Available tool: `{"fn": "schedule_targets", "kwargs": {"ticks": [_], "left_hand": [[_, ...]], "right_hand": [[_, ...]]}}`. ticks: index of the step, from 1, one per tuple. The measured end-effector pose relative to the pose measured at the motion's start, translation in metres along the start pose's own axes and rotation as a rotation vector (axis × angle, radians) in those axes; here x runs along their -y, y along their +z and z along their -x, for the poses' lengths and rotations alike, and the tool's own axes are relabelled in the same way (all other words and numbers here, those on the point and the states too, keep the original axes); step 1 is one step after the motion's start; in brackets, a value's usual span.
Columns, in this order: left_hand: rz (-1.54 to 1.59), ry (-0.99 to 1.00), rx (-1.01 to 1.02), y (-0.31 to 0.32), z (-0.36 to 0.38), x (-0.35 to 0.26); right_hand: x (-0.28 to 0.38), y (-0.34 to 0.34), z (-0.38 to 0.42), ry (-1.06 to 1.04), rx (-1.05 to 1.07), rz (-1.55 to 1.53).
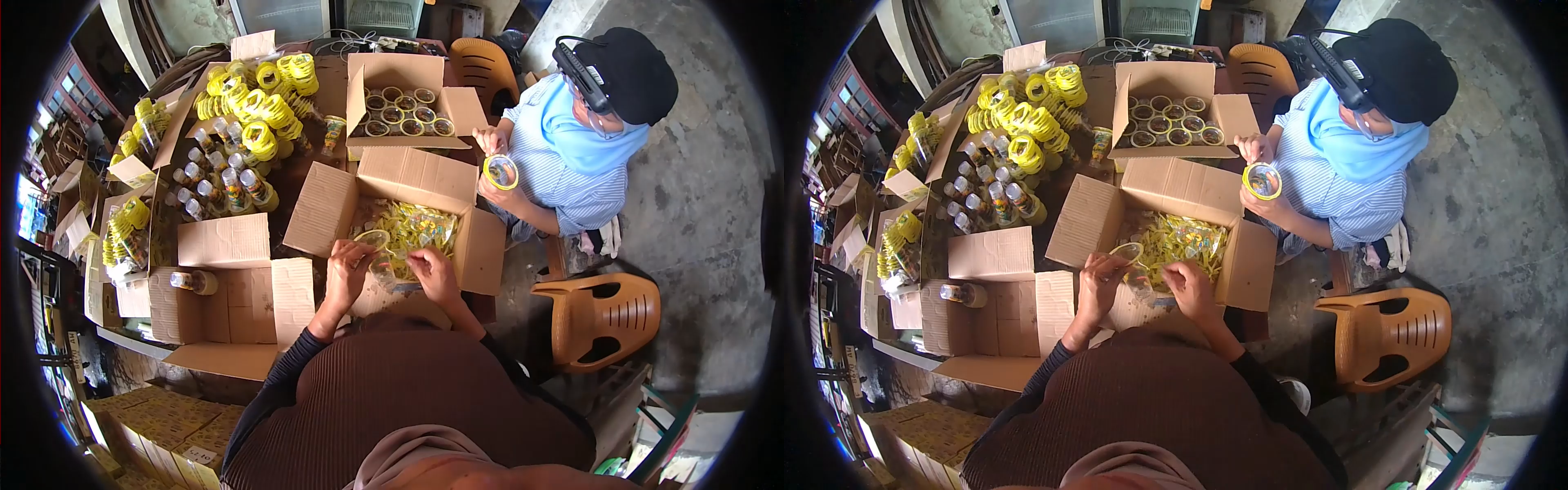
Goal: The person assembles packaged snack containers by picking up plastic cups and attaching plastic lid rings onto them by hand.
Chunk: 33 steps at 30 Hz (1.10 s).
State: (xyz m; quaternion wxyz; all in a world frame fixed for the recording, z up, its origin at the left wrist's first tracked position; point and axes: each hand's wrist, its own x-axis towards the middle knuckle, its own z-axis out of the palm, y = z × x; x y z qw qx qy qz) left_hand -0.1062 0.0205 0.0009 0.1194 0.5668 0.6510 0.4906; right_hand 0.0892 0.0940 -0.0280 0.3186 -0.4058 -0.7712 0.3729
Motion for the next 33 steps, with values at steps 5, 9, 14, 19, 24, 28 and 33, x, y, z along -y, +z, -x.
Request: {"fn": "schedule_targets", "kwargs": {"ticks": [5, 9, 14, 19, 24, 28, 33], "left_hand": [[-0.023, 0.089, 0.024, 0.006, 0.003, -0.011], [-0.003, 0.121, 0.036, 0.003, 0.004, -0.009], [0.069, 0.130, 0.046, -0.008, 0.006, -0.007], [0.094, 0.172, 0.087, -0.005, 0.007, -0.005], [0.151, 0.174, 0.121, -0.005, 0.010, -0.008], [0.196, 0.087, 0.177, -0.003, 0.015, -0.014], [0.338, -0.035, 0.061, 0.001, 0.016, -0.028]], "right_hand": [[0.034, -0.002, -0.014, 0.005, 0.025, -0.287], [0.030, -0.011, -0.021, 0.018, 0.001, -0.176], [-0.017, -0.029, -0.033, 0.017, -0.182, -0.134], [-0.019, -0.026, -0.021, -0.072, -0.086, 0.040], [-0.010, -0.008, -0.017, 0.241, 0.003, -0.466], [0.008, -0.002, -0.012, 0.081, 0.166, -0.434], [0.021, -0.013, -0.008, 0.264, 0.195, -0.626]]}}
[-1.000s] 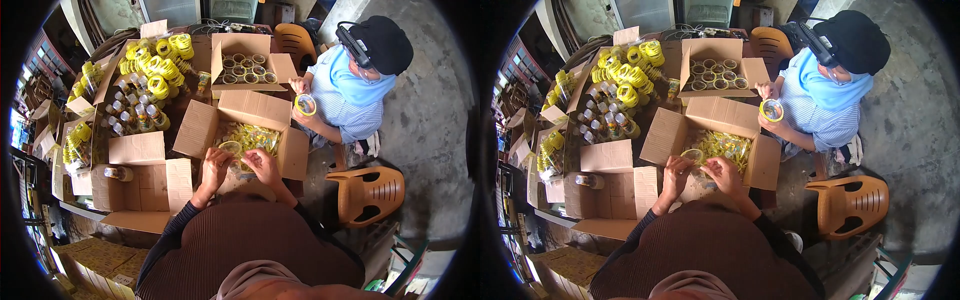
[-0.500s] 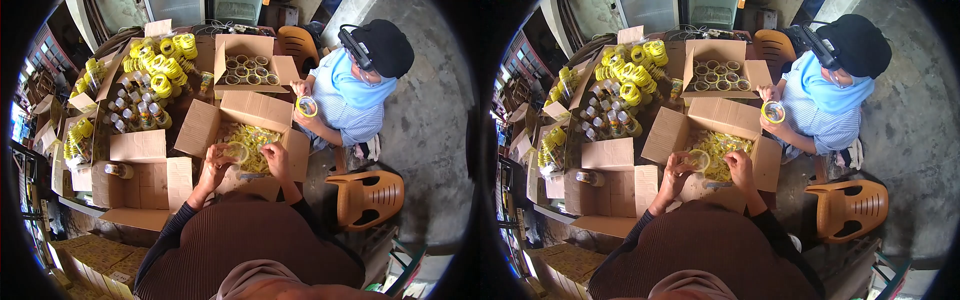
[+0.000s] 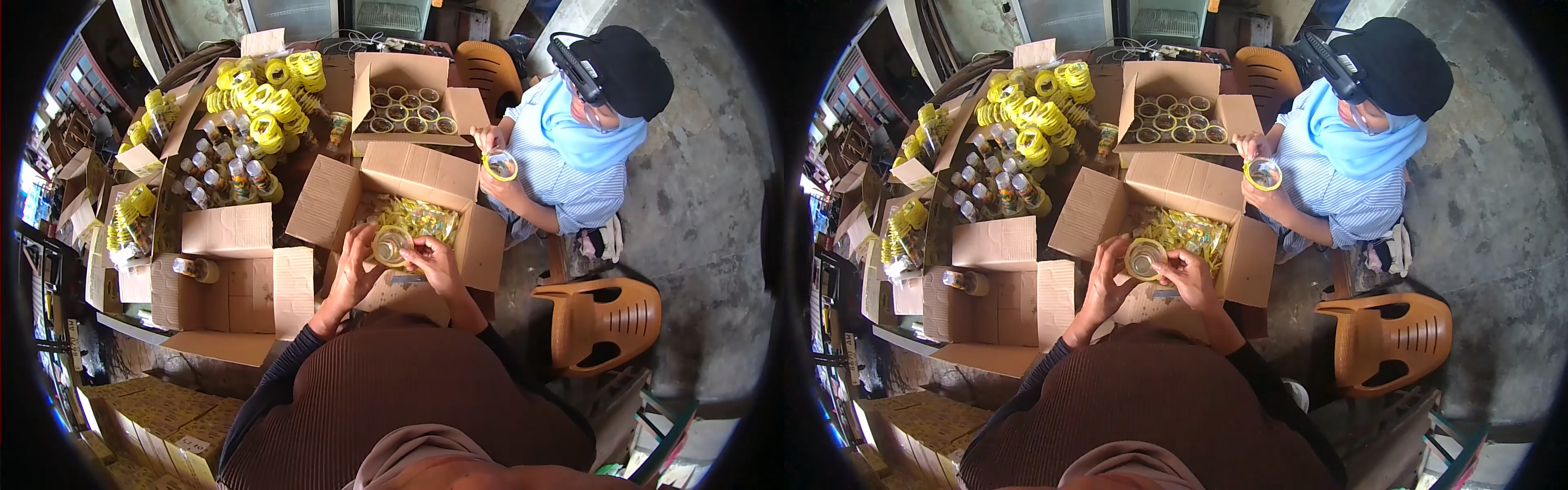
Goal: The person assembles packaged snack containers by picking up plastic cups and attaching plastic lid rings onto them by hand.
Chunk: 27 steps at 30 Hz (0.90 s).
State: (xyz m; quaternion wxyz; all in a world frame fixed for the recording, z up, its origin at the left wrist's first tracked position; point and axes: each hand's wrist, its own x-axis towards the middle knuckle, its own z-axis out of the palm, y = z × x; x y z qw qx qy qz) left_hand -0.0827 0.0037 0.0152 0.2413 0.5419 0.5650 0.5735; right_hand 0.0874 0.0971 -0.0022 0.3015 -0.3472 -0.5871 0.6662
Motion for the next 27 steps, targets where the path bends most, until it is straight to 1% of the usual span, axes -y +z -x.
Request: {"fn": "schedule_targets", "kwargs": {"ticks": [2, 3, 4, 6, 7, 8, 9, 10, 12, 14, 16, 17, 19, 21, 23, 25, 26, 27], "left_hand": [[-0.035, 0.035, 0.040, 0.000, 0.001, -0.003], [-0.109, 0.042, 0.079, -0.002, 0.003, 0.006], [-0.108, 0.038, 0.080, -0.003, 0.007, 0.018], [-0.249, -0.011, 0.203, -0.004, 0.016, 0.039], [-0.292, 0.076, 0.125, -0.003, 0.020, 0.046], [-0.292, 0.072, 0.127, -0.003, 0.024, 0.053], [-0.376, 0.091, 0.111, -0.004, 0.025, 0.052], [-0.460, 0.111, 0.096, -0.006, 0.025, 0.050], [-0.462, 0.093, 0.120, -0.011, 0.022, 0.045], [-0.532, 0.124, 0.141, -0.014, 0.021, 0.041], [-0.528, 0.116, 0.141, -0.015, 0.022, 0.043], [-0.523, 0.111, 0.140, -0.015, 0.024, 0.044], [-0.504, 0.086, 0.147, -0.015, 0.026, 0.047], [-0.489, 0.056, 0.148, -0.017, 0.026, 0.041], [-0.707, 0.070, 0.200, -0.020, 0.025, 0.026], [-0.731, 0.060, 0.186, -0.017, 0.026, 0.022], [-0.755, 0.057, 0.175, -0.016, 0.026, 0.021], [-0.757, 0.054, 0.170, -0.014, 0.026, 0.019]], "right_hand": [[0.003, 0.000, 0.005, 0.024, 0.012, -0.014], [0.006, 0.002, 0.009, 0.060, 0.028, -0.034], [0.007, 0.003, 0.012, 0.096, 0.044, -0.053], [-0.004, -0.002, 0.013, 0.101, 0.066, -0.036], [-0.011, -0.005, 0.012, 0.119, 0.061, -0.093], [-0.017, -0.007, 0.012, 0.137, 0.057, -0.151], [-0.022, -0.006, 0.011, 0.111, -0.017, -0.147], [-0.030, -0.007, 0.013, 0.115, -0.018, -0.150], [-0.052, -0.013, 0.012, -0.210, -0.125, 0.632], [-0.075, -0.021, 0.011, -0.238, -0.097, 0.684], [-0.082, -0.020, 0.016, -0.337, -0.017, 0.859], [-0.084, -0.022, 0.019, -0.331, -0.017, 0.858], [-0.086, -0.025, 0.020, -0.246, 0.042, 1.153], [-0.099, -0.031, 0.017, -0.208, 0.059, 1.117], [-0.112, -0.039, 0.016, -0.172, 0.080, 1.081], [-0.108, -0.041, 0.018, -0.090, 0.077, 0.952], [-0.106, -0.040, 0.018, -0.093, 0.083, 0.953], [-0.103, -0.037, 0.018, -0.166, 0.013, 0.895]]}}
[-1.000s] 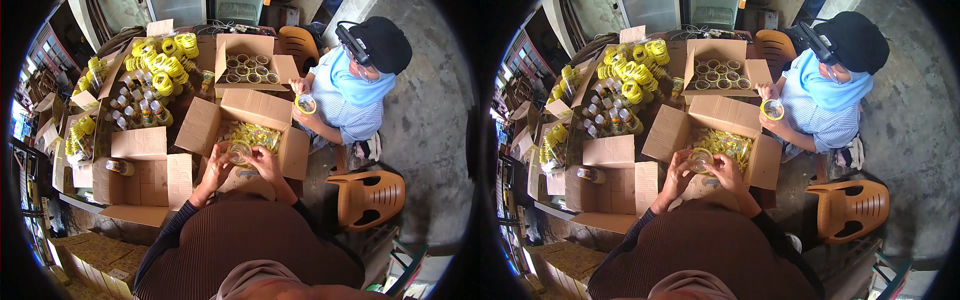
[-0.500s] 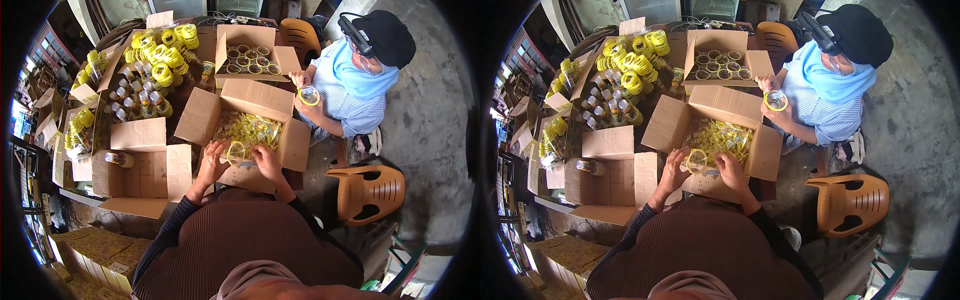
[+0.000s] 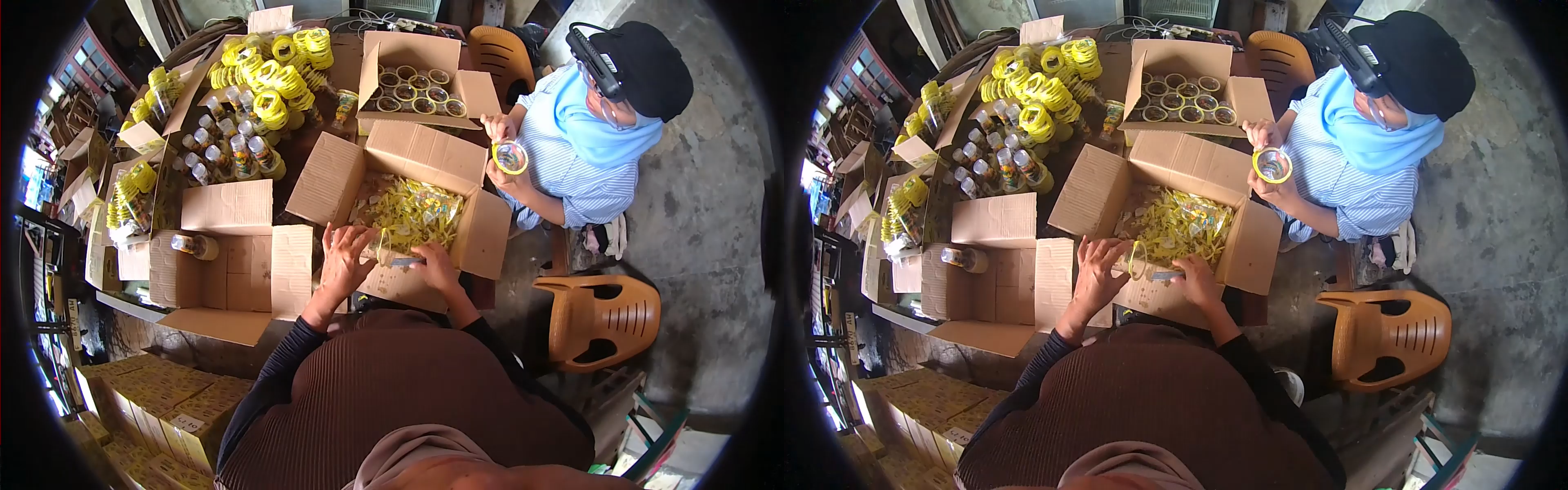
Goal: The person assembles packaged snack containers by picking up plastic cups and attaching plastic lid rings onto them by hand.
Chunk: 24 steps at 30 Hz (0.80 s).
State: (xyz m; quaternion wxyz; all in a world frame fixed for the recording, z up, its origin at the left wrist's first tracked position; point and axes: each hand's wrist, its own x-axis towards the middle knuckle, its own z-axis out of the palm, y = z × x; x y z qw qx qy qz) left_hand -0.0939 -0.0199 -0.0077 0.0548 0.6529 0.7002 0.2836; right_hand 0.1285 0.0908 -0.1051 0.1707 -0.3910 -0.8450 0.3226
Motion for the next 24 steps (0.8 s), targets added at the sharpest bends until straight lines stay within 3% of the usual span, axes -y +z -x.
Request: {"fn": "schedule_targets", "kwargs": {"ticks": [2, 4, 8, 12, 15, 17, 22, 24], "left_hand": [[-0.008, -0.048, -0.004, 0.000, -0.001, -0.004], [0.003, -0.064, -0.010, 0.006, 0.000, -0.007], [0.018, -0.076, -0.003, 0.015, -0.003, -0.014], [0.010, -0.086, -0.012, 0.020, -0.005, -0.019], [0.011, -0.091, -0.009, 0.023, -0.006, -0.023], [0.012, -0.100, -0.004, 0.024, -0.008, -0.026], [-0.040, -0.144, -0.027, 0.019, -0.009, -0.021], [-0.048, -0.180, -0.049, 0.014, -0.008, -0.020]], "right_hand": [[0.019, -0.009, -0.003, -0.038, -0.092, -0.053], [0.053, -0.029, -0.008, -0.241, -0.223, 0.070], [0.063, -0.037, -0.007, -0.259, -0.079, 0.090], [0.060, -0.038, -0.010, -0.199, -0.117, 0.047], [0.063, -0.046, -0.010, -0.291, -0.137, 0.020], [0.059, -0.052, -0.013, -0.495, -0.039, 0.225], [0.040, -0.063, -0.035, -0.287, -0.285, 0.139], [0.009, -0.059, -0.043, -0.242, -0.293, 0.125]]}}
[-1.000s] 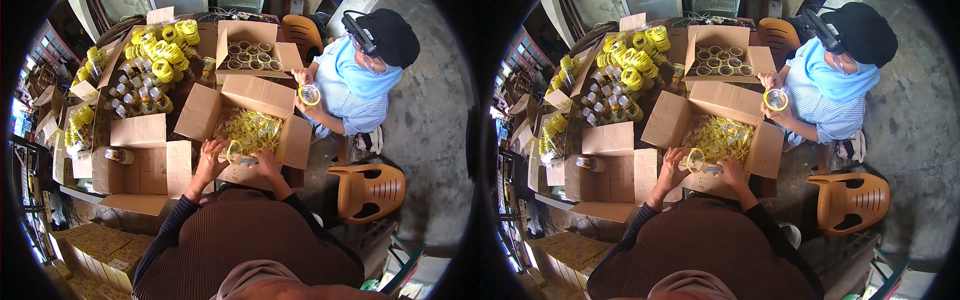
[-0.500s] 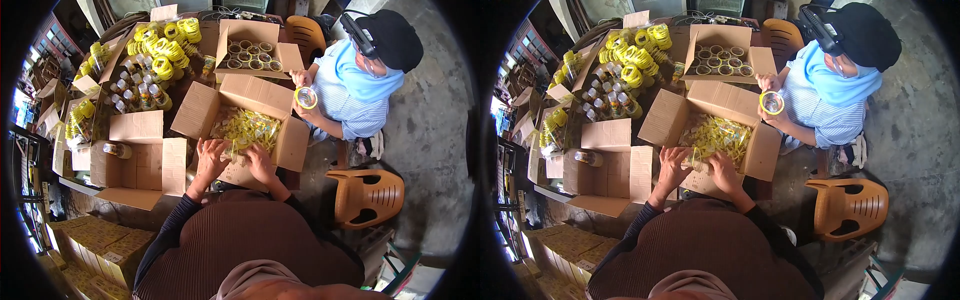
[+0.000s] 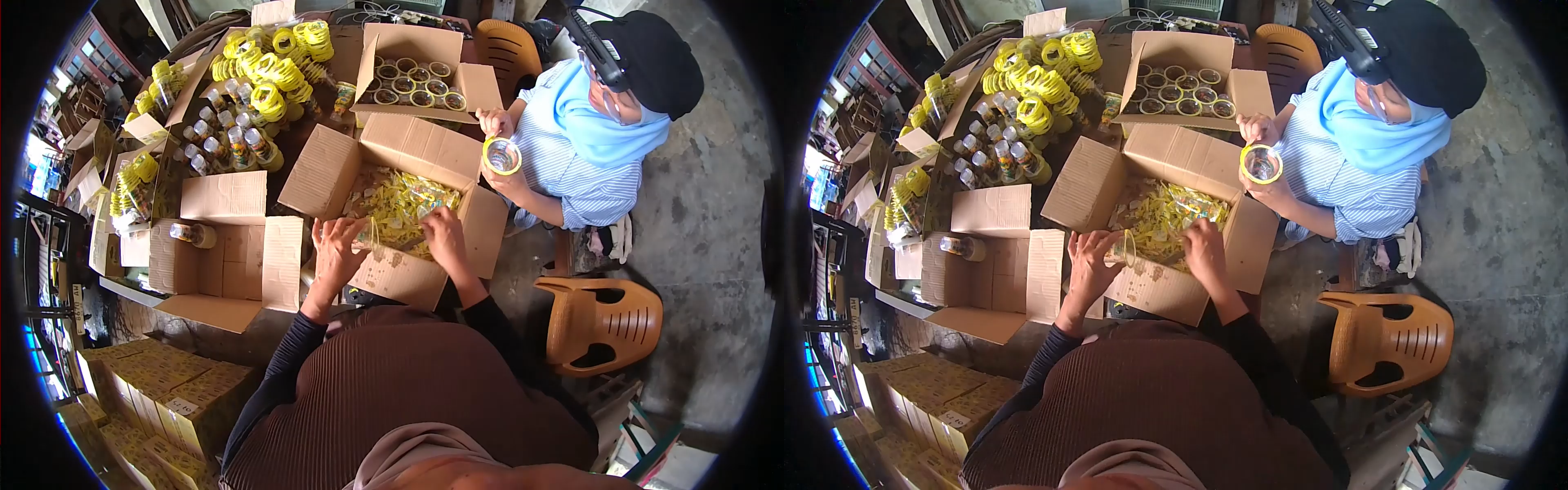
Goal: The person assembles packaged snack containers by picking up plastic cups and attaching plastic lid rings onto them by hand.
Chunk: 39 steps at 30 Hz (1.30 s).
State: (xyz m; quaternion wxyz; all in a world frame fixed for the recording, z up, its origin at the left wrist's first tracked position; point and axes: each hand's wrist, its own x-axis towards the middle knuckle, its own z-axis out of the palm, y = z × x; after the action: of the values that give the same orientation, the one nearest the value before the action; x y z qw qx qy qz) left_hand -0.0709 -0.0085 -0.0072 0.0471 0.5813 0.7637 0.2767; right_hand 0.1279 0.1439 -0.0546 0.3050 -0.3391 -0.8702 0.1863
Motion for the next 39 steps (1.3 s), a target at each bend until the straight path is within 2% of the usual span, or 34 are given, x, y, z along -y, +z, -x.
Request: {"fn": "schedule_targets", "kwargs": {"ticks": [3, 5, 6, 8, 15, 17, 19, 21, 24, 26, 27, 29, 30, 32, 33, 35, 37, 39], "left_hand": [[0.016, -0.049, 0.013, -0.001, 0.005, 0.005], [0.038, -0.062, 0.019, 0.002, 0.011, 0.009], [0.040, -0.065, 0.014, 0.004, 0.014, 0.010], [0.041, -0.075, 0.006, 0.006, 0.018, 0.011], [0.157, -0.110, 0.047, 0.016, 0.033, 0.017], [0.298, -0.127, 0.045, 0.022, 0.037, 0.020], [0.297, -0.127, 0.014, 0.013, 0.035, 0.013], [0.653, -0.276, 0.008, 0.008, 0.033, 0.009], [0.610, -0.215, 0.002, 0.011, 0.034, 0.017], [0.632, -0.205, 0.004, 0.011, 0.031, 0.019], [0.617, -0.192, 0.031, 0.013, 0.030, 0.021], [0.606, -0.169, 0.061, 0.023, 0.031, 0.031], [0.481, -0.129, 0.070, 0.029, 0.031, 0.035], [0.259, -0.112, 0.134, 0.042, 0.035, 0.040], [0.263, -0.101, 0.137, 0.045, 0.035, 0.039], [0.136, -0.067, 0.178, 0.052, 0.034, 0.039], [0.142, -0.058, 0.212, 0.058, 0.032, 0.040], [0.108, -0.018, 0.221, 0.062, 0.028, 0.041]], "right_hand": [[-0.031, 0.014, 0.009, 0.048, 0.092, 0.026], [-0.042, 0.023, 0.014, 0.104, 0.330, 0.034], [-0.048, 0.030, 0.016, 0.102, 0.337, 0.033], [-0.063, 0.050, 0.020, 0.068, 0.493, 0.069], [-0.082, 0.090, 0.018, -0.079, 0.627, 0.310], [-0.081, 0.090, 0.017, -0.123, 0.647, 0.365], [-0.087, 0.095, 0.020, -0.148, 0.645, 0.363], [-0.094, 0.094, 0.021, -0.168, 0.637, 0.366], [-0.092, 0.085, 0.020, -0.172, 0.649, 0.322], [-0.070, 0.060, 0.008, 0.010, 0.657, 0.186], [-0.059, 0.048, 0.002, 0.010, 0.653, 0.190], [-0.044, 0.032, -0.003, 0.189, 0.561, -0.047], [-0.041, 0.036, 0.001, 0.126, 0.374, -0.122], [-0.039, 0.038, 0.011, 0.138, 0.321, -0.203], [-0.034, 0.038, 0.013, 0.143, 0.276, -0.289], [-0.024, 0.041, 0.020, 0.181, 0.258, -0.354], [-0.003, 0.031, 0.022, 0.265, 0.303, -0.338], [0.003, 0.032, 0.029, 0.209, 0.240, -0.357]]}}
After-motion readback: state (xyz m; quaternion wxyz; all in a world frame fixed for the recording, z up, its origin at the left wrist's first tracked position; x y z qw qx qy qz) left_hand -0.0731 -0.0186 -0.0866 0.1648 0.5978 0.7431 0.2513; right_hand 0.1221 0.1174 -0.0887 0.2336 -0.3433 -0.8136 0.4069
